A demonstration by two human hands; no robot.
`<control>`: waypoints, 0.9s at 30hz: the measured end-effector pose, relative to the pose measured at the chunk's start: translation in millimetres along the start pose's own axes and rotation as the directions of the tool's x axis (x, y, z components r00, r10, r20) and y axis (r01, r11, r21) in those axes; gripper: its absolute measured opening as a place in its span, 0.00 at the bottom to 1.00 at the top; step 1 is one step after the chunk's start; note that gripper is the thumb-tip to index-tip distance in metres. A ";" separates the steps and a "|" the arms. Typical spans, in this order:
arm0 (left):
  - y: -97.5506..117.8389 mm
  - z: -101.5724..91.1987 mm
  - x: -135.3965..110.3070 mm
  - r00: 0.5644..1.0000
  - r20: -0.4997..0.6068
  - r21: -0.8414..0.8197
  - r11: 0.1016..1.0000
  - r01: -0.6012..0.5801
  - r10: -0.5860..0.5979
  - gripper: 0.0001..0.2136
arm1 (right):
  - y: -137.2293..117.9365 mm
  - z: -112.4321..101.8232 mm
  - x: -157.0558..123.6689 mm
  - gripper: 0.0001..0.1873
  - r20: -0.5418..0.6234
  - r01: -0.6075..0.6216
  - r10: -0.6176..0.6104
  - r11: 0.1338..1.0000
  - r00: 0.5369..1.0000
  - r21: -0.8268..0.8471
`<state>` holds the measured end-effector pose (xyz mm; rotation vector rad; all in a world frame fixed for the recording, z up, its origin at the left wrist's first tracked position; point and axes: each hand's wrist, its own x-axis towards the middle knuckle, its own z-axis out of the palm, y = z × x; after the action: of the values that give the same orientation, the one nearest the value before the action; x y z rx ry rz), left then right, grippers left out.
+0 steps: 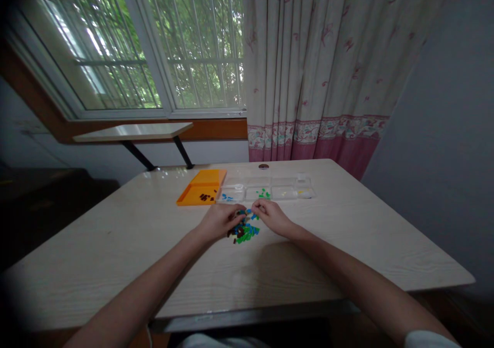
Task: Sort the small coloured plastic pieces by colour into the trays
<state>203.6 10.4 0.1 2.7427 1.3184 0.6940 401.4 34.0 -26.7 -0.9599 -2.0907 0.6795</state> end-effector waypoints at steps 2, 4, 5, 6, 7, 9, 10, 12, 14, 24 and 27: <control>1.9 0.9 -0.5 0.999 0.016 0.009 1.000 -0.029 0.029 0.10 | -0.9 0.9 -0.6 0.14 0.014 -0.007 0.007 1.000 1.000 0.027; 2.3 1.8 -0.9 0.999 0.009 0.021 0.999 -0.046 0.046 0.10 | -2.2 1.6 -1.4 0.14 0.028 -0.008 0.007 0.999 1.000 0.041; 2.4 2.3 -1.0 0.999 -0.002 0.030 0.998 -0.052 0.052 0.11 | -2.9 1.8 -1.6 0.14 0.033 -0.008 0.006 0.999 0.999 0.046; 2.6 2.8 -1.0 0.998 -0.015 0.040 0.998 -0.056 0.057 0.11 | -3.6 2.0 -1.7 0.14 0.037 -0.006 0.005 0.999 0.999 0.052; 2.8 3.4 -1.0 0.998 -0.031 0.050 0.997 -0.059 0.061 0.12 | -4.1 2.2 -1.7 0.14 0.040 -0.005 0.003 0.998 0.999 0.057; 3.1 4.4 -0.8 0.997 -0.056 0.069 0.996 -0.057 0.061 0.12 | -4.9 2.3 -1.4 0.15 0.041 -0.006 0.004 0.998 0.999 0.063; 3.1 4.7 -0.8 0.996 -0.066 0.073 0.996 -0.052 0.057 0.13 | -5.1 2.4 -1.1 0.15 0.043 -0.009 0.006 0.998 0.999 0.064; 2.7 5.1 -0.6 0.996 -0.079 0.064 0.997 -0.040 0.045 0.13 | -5.0 2.5 -0.7 0.15 0.046 -0.015 0.012 0.997 0.999 0.070; 2.1 5.2 -0.6 0.996 -0.084 0.041 0.998 -0.036 0.040 0.12 | -4.2 2.6 -0.4 0.15 0.043 -0.016 0.013 0.997 0.999 0.080; 2.0 6.0 -0.9 0.996 -0.082 -0.078 0.996 -0.031 0.024 0.10 | 1.1 3.1 -0.9 0.15 0.028 0.009 -0.011 0.998 1.000 0.063; -4.0 4.3 -1.4 0.987 -0.160 -0.093 0.996 0.010 -0.025 0.11 | 2.1 -1.3 -0.3 0.13 0.004 0.011 -0.011 1.000 1.000 0.002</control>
<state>201.7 12.6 -5.1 2.6480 1.3007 0.9684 403.4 35.1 -27.5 -0.9459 -2.0969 0.6782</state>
